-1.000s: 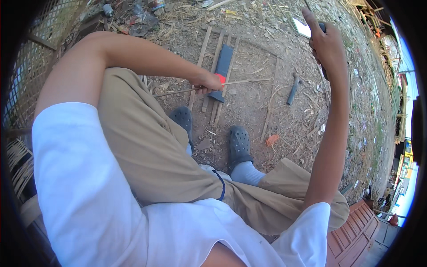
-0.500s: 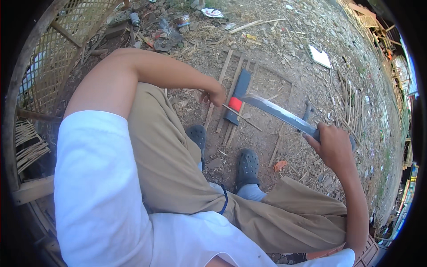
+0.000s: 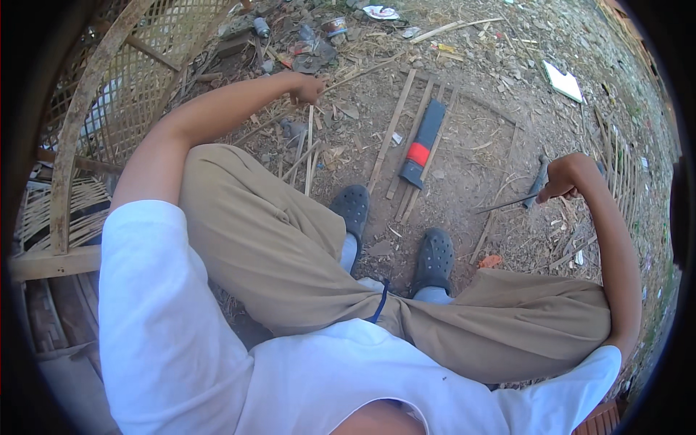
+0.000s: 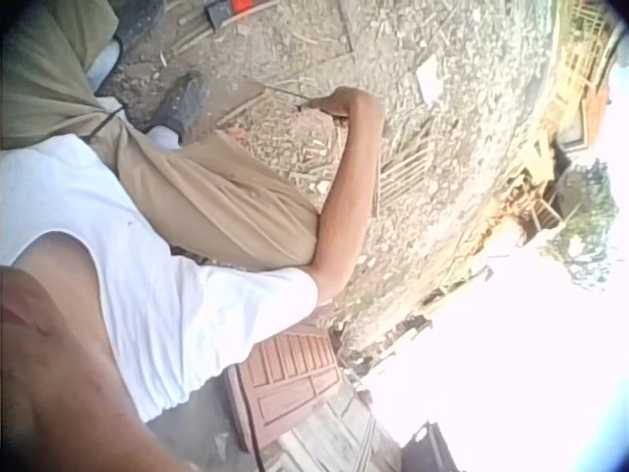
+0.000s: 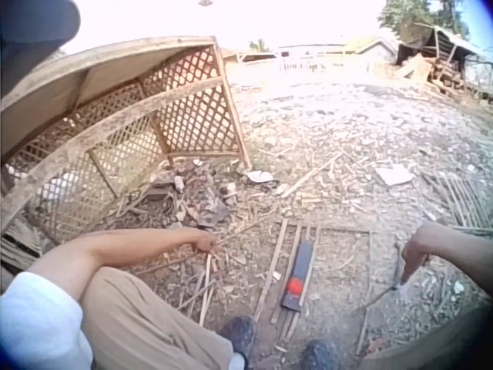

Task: The person constructs a bamboo lattice by positioning thin bamboo strips and hammering small nails into the intersections by hand.

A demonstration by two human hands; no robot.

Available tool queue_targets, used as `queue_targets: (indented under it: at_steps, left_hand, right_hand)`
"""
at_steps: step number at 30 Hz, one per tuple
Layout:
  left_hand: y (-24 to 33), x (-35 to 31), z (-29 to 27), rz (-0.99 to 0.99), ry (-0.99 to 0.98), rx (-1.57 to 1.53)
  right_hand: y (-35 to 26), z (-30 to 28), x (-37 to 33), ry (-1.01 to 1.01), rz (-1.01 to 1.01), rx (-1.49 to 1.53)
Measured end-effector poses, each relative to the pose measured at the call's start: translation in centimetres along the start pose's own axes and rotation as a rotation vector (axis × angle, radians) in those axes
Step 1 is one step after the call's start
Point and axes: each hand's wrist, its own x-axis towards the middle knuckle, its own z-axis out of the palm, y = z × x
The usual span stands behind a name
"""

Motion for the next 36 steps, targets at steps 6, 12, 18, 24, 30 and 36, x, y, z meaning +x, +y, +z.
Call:
queue_targets:
  at_steps: [6,12,18,24,30,36]
  left_hand:
    - [-7.1,-5.5,1.7,-0.158,0.009,-0.143]
    - [-6.3,-10.2,5.6,-0.164,0.081,-0.352]
    - [-7.1,-14.9,9.0,-0.271,-0.013,-0.476]
    - [-5.4,-20.8,9.0,-0.298,-0.015,-0.468]
    - [-4.4,-24.4,7.4,-0.362,-0.036,-0.469]
    - [-6.5,-21.8,6.3,-0.45,-0.065,-0.523]
  right_hand:
    - [-2.9,-3.8,5.7,0.101,-0.126,-0.186]
    - [-5.2,-9.4,6.9,0.152,-0.235,0.03]
    - [-9.2,-15.4,7.9,0.119,-0.263,-0.206]
    - [-11.8,-17.4,3.4,0.169,-0.192,-0.245]
    - [-12.2,-17.7,2.0,0.187,-0.273,-0.255]
    - [-11.0,-17.5,3.3,0.067,-0.305,-0.052]
